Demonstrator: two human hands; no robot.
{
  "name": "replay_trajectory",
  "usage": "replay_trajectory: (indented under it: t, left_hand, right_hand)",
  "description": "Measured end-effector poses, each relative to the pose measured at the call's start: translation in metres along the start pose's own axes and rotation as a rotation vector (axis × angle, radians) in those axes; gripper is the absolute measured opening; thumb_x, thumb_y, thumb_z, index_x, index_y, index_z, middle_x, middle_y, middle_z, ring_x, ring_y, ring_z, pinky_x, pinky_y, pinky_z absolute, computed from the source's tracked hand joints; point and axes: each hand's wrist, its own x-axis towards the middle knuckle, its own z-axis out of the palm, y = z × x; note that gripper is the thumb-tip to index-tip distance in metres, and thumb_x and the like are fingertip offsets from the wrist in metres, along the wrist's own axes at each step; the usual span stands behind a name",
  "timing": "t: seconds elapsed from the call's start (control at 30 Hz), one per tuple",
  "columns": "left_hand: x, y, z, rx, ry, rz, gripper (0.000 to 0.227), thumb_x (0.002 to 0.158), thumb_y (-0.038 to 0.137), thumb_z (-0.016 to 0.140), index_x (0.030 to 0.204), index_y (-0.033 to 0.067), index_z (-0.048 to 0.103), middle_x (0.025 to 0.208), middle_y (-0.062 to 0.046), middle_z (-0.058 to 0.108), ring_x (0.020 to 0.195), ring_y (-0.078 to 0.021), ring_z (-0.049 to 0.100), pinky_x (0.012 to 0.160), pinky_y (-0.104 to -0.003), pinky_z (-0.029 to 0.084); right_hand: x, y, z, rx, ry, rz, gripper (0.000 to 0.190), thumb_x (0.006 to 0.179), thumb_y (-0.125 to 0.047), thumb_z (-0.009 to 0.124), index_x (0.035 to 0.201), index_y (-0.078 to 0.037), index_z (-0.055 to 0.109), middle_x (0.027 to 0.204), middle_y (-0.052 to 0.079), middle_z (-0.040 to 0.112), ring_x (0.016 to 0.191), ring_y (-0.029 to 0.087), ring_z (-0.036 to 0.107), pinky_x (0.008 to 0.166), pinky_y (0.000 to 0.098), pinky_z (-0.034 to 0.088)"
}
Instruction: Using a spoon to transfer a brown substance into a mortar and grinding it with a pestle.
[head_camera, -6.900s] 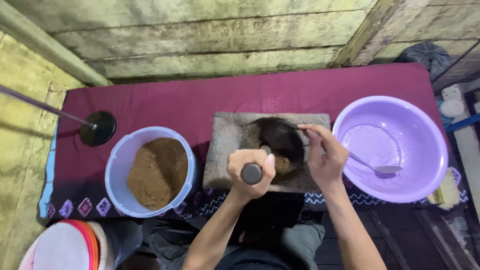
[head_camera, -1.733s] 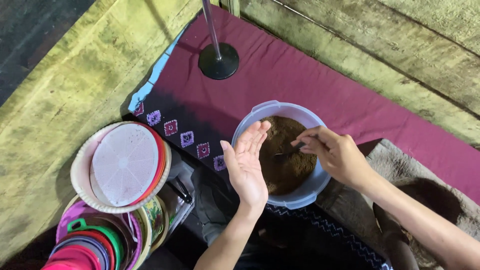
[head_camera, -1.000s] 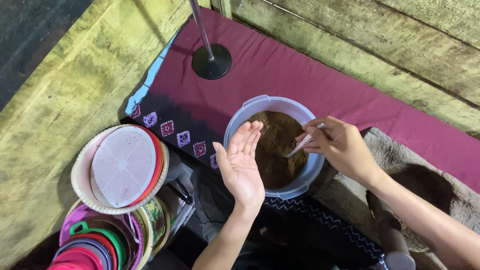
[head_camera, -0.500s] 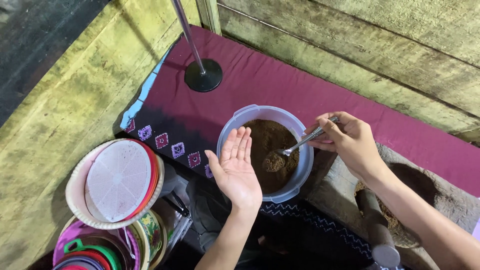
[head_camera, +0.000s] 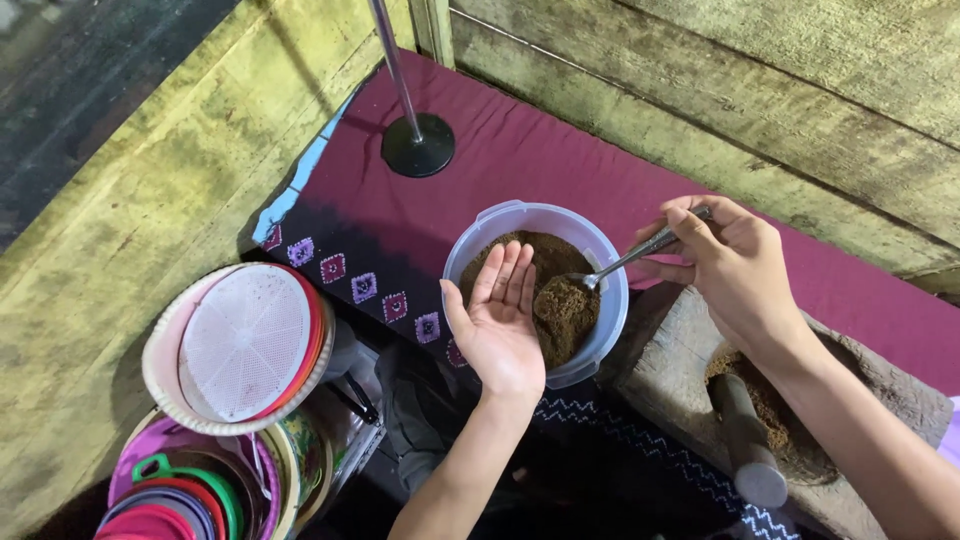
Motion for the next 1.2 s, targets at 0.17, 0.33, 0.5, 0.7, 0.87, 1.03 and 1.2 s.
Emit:
replay_trajectory:
  t: [0.17, 0.33, 0.5, 0.7, 0.87, 1.03, 1.2]
  left_hand:
    - [0.000, 0.000, -0.002, -0.005, -0.021, 0.005, 0.075, 0.098, 0.058, 0.038, 0.124, -0.0067, 0.066, 0.130, -0.027, 0.068, 0.124, -0.0378, 0.065, 0.109, -0.042, 0.051]
    - [0.000, -0.003, 0.005, 0.000, 0.023, -0.053, 0.073, 0.101, 0.056, 0.034, 0.124, -0.0059, 0.067, 0.128, -0.025, 0.070, 0.118, -0.0359, 0.067, 0.107, -0.041, 0.051]
    - [-0.010, -0.007, 0.013, 0.012, 0.046, -0.196, 0.070, 0.104, 0.058, 0.033, 0.115, 0.0024, 0.074, 0.121, -0.015, 0.075, 0.117, -0.0289, 0.069, 0.110, -0.042, 0.046]
    - [-0.047, -0.008, 0.063, -0.143, -0.038, -0.297, 0.075, 0.099, 0.058, 0.042, 0.125, -0.0095, 0.062, 0.137, -0.027, 0.064, 0.130, -0.0399, 0.061, 0.108, -0.044, 0.050]
    - [-0.083, -0.030, 0.102, -0.081, -0.170, -0.386, 0.082, 0.097, 0.060, 0.038, 0.137, -0.0090, 0.056, 0.137, -0.024, 0.062, 0.132, -0.0369, 0.058, 0.116, -0.042, 0.043]
    - [-0.096, -0.079, 0.100, -0.032, -0.349, -0.506, 0.081, 0.097, 0.062, 0.044, 0.137, -0.0075, 0.056, 0.135, -0.024, 0.062, 0.130, -0.0356, 0.059, 0.107, -0.039, 0.048]
    - [-0.093, -0.112, 0.095, 0.208, -0.504, -0.590, 0.079, 0.097, 0.058, 0.042, 0.137, -0.0097, 0.055, 0.139, -0.027, 0.060, 0.131, -0.0369, 0.058, 0.114, -0.039, 0.045]
  right_hand:
    - [0.001, 0.006, 0.002, 0.024, -0.027, -0.017, 0.021, 0.109, -0.011, 0.052, 0.116, 0.007, 0.060, 0.102, 0.026, 0.071, 0.077, 0.035, 0.073, 0.076, 0.0431, 0.068]
    - [0.006, 0.016, 0.006, 0.028, -0.029, 0.008, 0.019, 0.108, -0.013, 0.053, 0.112, 0.004, 0.060, 0.102, 0.023, 0.073, 0.081, 0.032, 0.073, 0.080, 0.0404, 0.068]
    - [0.000, 0.009, 0.009, 0.023, -0.008, 0.052, 0.020, 0.108, -0.014, 0.053, 0.112, 0.003, 0.062, 0.100, 0.022, 0.073, 0.081, 0.030, 0.073, 0.082, 0.0396, 0.067]
    - [-0.028, -0.031, -0.018, 0.051, 0.043, 0.012, 0.018, 0.111, -0.007, 0.047, 0.116, 0.005, 0.060, 0.104, 0.022, 0.070, 0.087, 0.033, 0.072, 0.084, 0.0444, 0.067]
    - [-0.041, -0.046, -0.077, 0.103, 0.144, -0.160, 0.011, 0.113, -0.007, 0.049, 0.115, -0.002, 0.059, 0.107, 0.014, 0.065, 0.102, 0.022, 0.074, 0.085, 0.0387, 0.068]
    - [-0.071, -0.043, -0.143, 0.096, 0.295, -0.227, 0.005, 0.113, -0.012, 0.057, 0.113, -0.008, 0.059, 0.100, 0.007, 0.065, 0.098, 0.016, 0.076, 0.081, 0.0359, 0.070]
    - [-0.102, -0.020, -0.204, 0.110, 0.410, -0.239, 0.004, 0.116, -0.015, 0.055, 0.115, -0.011, 0.058, 0.099, 0.005, 0.067, 0.099, 0.013, 0.076, 0.081, 0.0348, 0.071]
